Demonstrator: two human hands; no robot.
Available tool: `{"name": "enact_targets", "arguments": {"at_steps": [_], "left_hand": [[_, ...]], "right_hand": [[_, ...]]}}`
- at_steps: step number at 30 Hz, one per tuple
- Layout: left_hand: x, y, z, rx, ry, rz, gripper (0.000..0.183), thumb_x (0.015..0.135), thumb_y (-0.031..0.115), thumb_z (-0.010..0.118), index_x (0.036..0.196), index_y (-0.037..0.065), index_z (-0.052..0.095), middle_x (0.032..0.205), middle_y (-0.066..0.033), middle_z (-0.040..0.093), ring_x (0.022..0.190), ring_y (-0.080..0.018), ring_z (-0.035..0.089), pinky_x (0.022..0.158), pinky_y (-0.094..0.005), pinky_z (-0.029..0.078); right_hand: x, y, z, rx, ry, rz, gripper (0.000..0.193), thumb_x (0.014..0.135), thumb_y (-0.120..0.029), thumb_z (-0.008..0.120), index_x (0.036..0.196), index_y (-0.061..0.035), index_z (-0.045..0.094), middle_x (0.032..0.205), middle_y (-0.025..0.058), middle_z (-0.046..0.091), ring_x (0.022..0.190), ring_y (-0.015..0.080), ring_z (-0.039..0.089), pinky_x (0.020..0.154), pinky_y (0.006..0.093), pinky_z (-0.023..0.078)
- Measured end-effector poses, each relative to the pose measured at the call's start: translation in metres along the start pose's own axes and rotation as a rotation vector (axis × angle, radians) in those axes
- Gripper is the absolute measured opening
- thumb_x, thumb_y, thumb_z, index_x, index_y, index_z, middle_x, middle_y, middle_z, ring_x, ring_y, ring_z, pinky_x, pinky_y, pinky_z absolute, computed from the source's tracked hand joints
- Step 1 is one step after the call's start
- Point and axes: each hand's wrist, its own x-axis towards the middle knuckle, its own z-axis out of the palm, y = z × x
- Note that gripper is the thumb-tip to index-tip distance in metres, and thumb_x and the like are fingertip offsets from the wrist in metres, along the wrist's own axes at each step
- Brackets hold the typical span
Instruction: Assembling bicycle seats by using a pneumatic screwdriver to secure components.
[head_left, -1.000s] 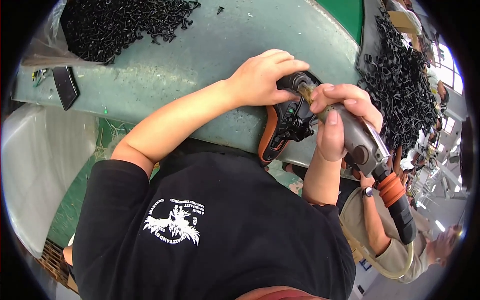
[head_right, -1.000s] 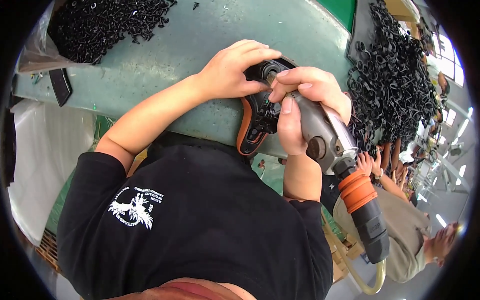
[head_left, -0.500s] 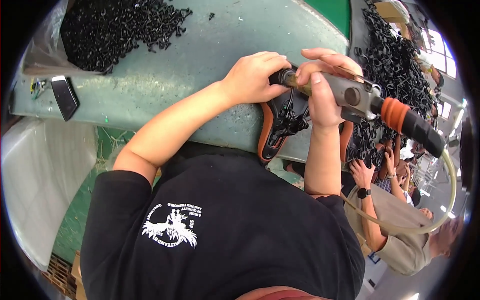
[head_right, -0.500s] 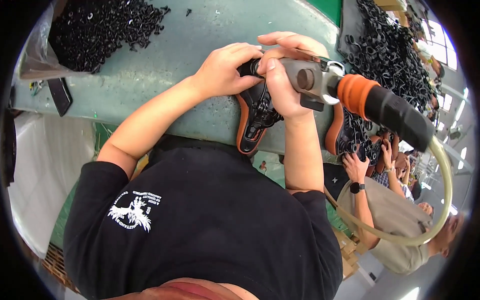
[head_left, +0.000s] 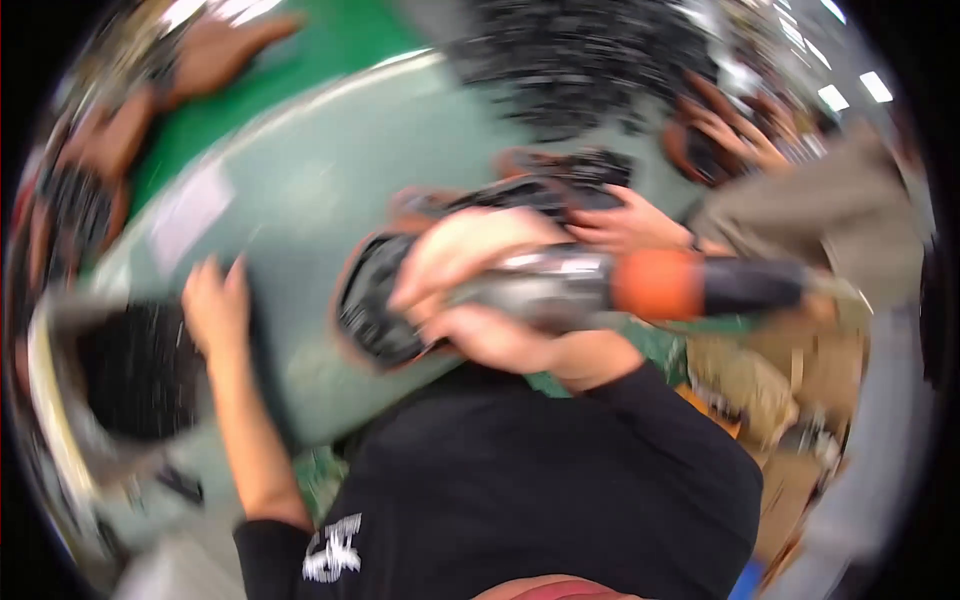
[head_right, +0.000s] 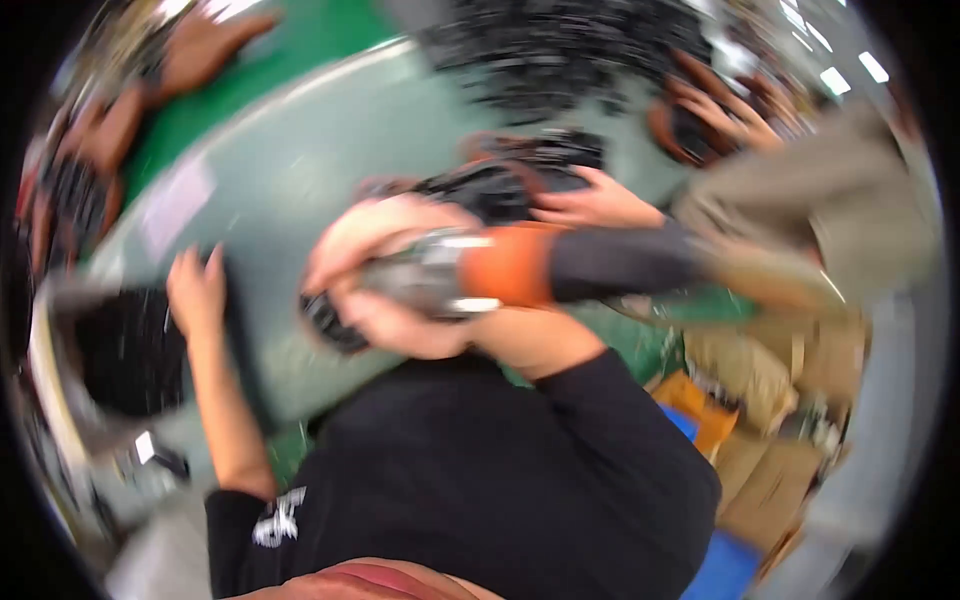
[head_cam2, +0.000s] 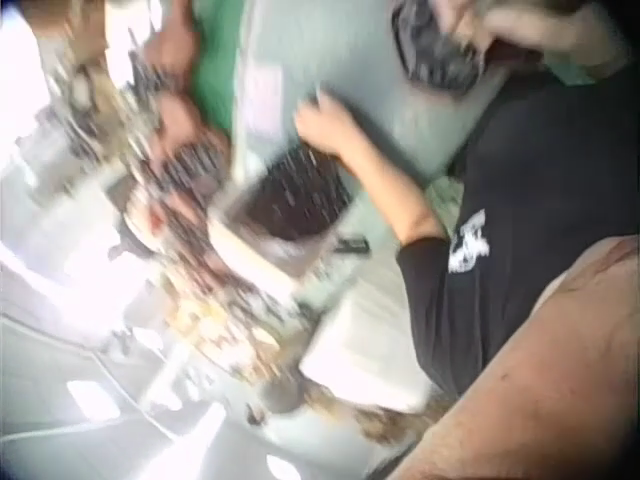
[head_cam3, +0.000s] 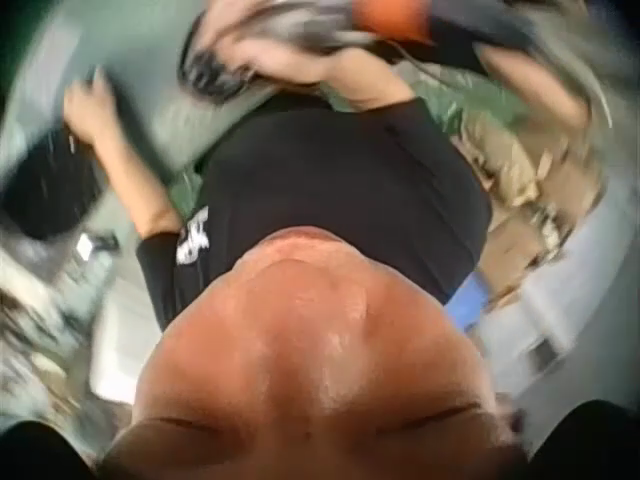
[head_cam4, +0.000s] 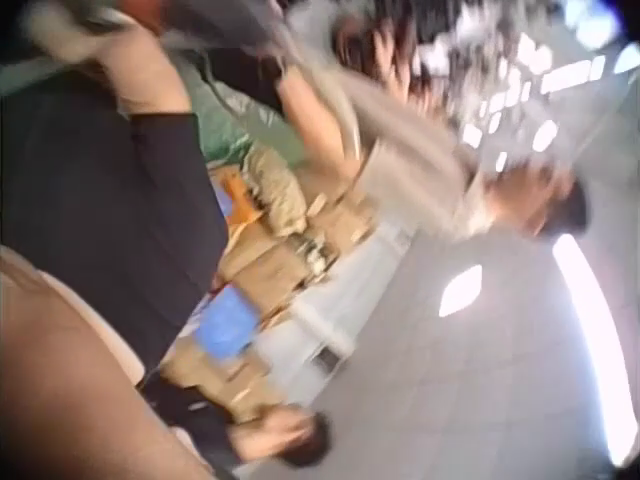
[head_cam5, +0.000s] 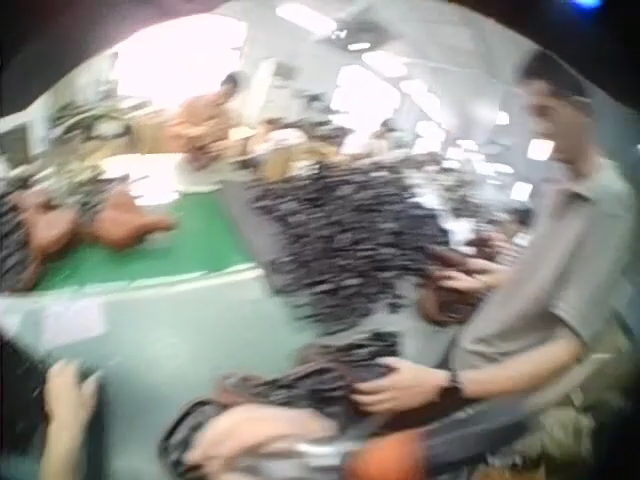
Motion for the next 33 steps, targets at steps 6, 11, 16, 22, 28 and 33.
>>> {"name": "enact_targets", "arguments": {"at_steps": [6,11,16,22,28,33], "left_hand": [[0.01,-0.032,0.036,-0.514,-0.202,0.003,0.031,0.107,0.021,0.062,0.127,-0.003,0.065,0.124,-0.0189,0.07,0.117,-0.0342,0.067,0.101,-0.0442,0.053],[-0.02,0.091,-0.035,-1.914,-0.734,-0.12,0.034,0.108,0.01,0.058,0.141,-0.001,0.055,0.127,-0.0117,0.068,0.106,-0.0198,0.068,0.094,-0.032,0.055],[-0.056,0.181,-0.076,-2.187,-0.814,-0.239,0.053,0.103,0.012,0.069,0.151,0.002,0.049,0.104,-0.0036,0.061,0.086,-0.014,0.056,0.08,-0.0276,0.048],[-0.072,0.168,-0.093,-1.855,-0.829,-0.17,0.03,0.092,0.009,0.074,0.117,-0.002,0.062,0.109,-0.0068,0.067,0.099,-0.0173,0.067,0.088,-0.0328,0.056],[-0.059,0.171,-0.1,-1.675,-0.806,0.411,0.026,0.096,0.011,0.072,0.115,-0.006,0.071,0.107,-0.0152,0.073,0.091,-0.027,0.072,0.084,-0.0401,0.057],[0.009,0.166,-0.09,-0.881,-0.311,0.729,0.058,0.073,0.019,0.09,0.125,0.003,0.067,0.125,-0.0161,0.067,0.116,-0.0379,0.065,0.101,-0.0453,0.053]], "right_hand": [[-0.016,-0.021,-0.002,0.056,0.252,-0.015,0.02,0.079,-0.001,0.067,0.099,-0.0034,0.067,0.09,0.0044,0.072,0.071,0.0101,0.066,0.066,0.0262,0.053],[-0.007,-0.042,0.009,0.332,0.366,-0.174,0.019,0.078,0.001,0.064,0.097,0.004,0.061,0.085,0.0137,0.07,0.059,0.0146,0.066,0.054,0.0285,0.054],[-0.007,-0.048,0.003,0.293,0.381,-0.286,0.019,0.077,-0.001,0.065,0.095,0.0033,0.064,0.083,0.01,0.071,0.061,0.0136,0.066,0.056,0.0278,0.054],[-0.017,-0.033,-0.012,-0.021,0.223,-0.385,0.027,0.084,0.001,0.068,0.11,0.0032,0.06,0.093,0.0154,0.07,0.073,0.0207,0.071,0.065,0.0336,0.058],[-0.041,-0.061,-0.009,0.064,0.043,-0.3,0.032,0.093,0.0,0.063,0.121,-0.0043,0.048,0.102,0.0215,0.066,0.071,0.0235,0.069,0.066,0.0423,0.061],[-0.038,-0.052,-0.025,-0.189,0.087,-0.214,0.032,0.099,-0.008,0.056,0.129,-0.0078,0.046,0.114,0.017,0.056,0.072,0.0196,0.063,0.075,0.0418,0.055]]}}
